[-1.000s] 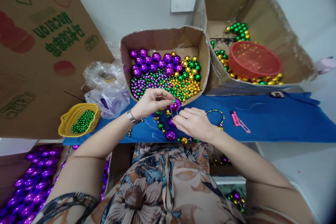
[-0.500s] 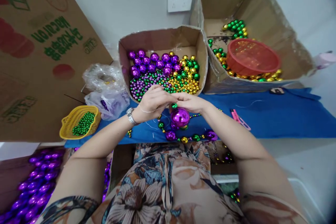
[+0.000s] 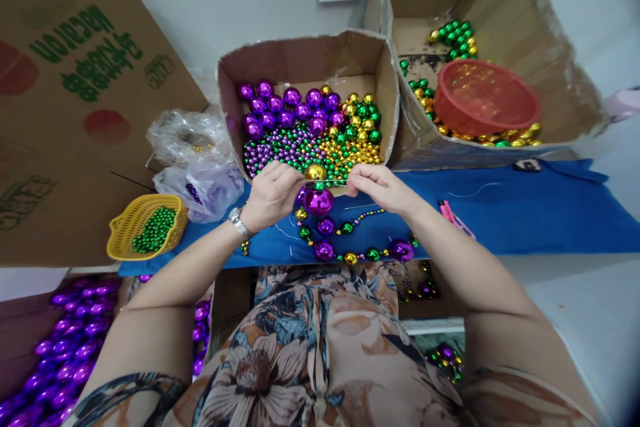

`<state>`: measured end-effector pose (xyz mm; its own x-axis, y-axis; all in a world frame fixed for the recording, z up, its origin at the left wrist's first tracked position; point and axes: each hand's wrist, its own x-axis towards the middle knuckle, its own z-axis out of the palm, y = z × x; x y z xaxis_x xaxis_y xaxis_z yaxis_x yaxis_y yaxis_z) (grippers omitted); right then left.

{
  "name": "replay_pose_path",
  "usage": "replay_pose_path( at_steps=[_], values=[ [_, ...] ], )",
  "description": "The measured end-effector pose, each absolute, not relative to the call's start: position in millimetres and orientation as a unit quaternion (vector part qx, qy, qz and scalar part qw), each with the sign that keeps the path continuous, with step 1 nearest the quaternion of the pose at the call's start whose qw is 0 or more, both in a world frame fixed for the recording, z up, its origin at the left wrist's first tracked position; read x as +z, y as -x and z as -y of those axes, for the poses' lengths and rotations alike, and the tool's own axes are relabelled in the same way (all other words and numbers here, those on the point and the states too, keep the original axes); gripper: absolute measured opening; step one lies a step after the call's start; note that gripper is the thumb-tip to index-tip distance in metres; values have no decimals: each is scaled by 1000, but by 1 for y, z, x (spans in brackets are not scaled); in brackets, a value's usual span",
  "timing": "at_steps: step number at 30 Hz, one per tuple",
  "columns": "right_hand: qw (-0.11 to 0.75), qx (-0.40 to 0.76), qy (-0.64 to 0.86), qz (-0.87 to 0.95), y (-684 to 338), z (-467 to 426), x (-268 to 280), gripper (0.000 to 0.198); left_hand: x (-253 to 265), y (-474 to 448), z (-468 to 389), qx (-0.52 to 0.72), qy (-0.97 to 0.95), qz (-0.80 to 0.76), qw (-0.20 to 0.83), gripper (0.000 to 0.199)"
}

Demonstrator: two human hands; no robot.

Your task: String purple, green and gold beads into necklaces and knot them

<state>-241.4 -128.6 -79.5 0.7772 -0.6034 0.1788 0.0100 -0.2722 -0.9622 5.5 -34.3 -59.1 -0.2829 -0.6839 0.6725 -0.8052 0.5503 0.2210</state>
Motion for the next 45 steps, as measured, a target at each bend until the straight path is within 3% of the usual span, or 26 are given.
replay_pose_path(
  at_steps=[4,7,11,14,17,24,31,34,41,45],
  values=[
    [563,-262,747,-239,247,130,-101,38,-61,-6,20,-194,-539,679,459,19],
    [589,-248,726,-254,239,125,-112,37,-58,4,20,-380,-471,573,552,24],
    [689,-277,616,-263,232,120,-116,34,-54,18,29,-500,-382,478,612,27],
    [753,-359,493,-249,239,118,-104,33,-54,21,37,-515,-366,461,624,29],
    [755,-421,449,-226,242,115,-78,33,-53,22,44,-497,-368,487,617,29],
    [677,-442,540,-235,230,118,-34,39,-23,25,50,-424,-360,566,609,33],
    [629,-383,621,-268,229,123,-70,45,-46,10,40,-391,-383,591,593,26],
    [561,-371,687,-274,232,127,-72,38,-53,11,45,-369,-410,594,586,27],
    [165,-268,918,-241,238,147,-36,34,-28,25,69,-280,-412,626,600,33],
    [88,-230,948,-203,234,163,-26,40,-13,34,78,-267,-386,643,605,37]
  ],
)
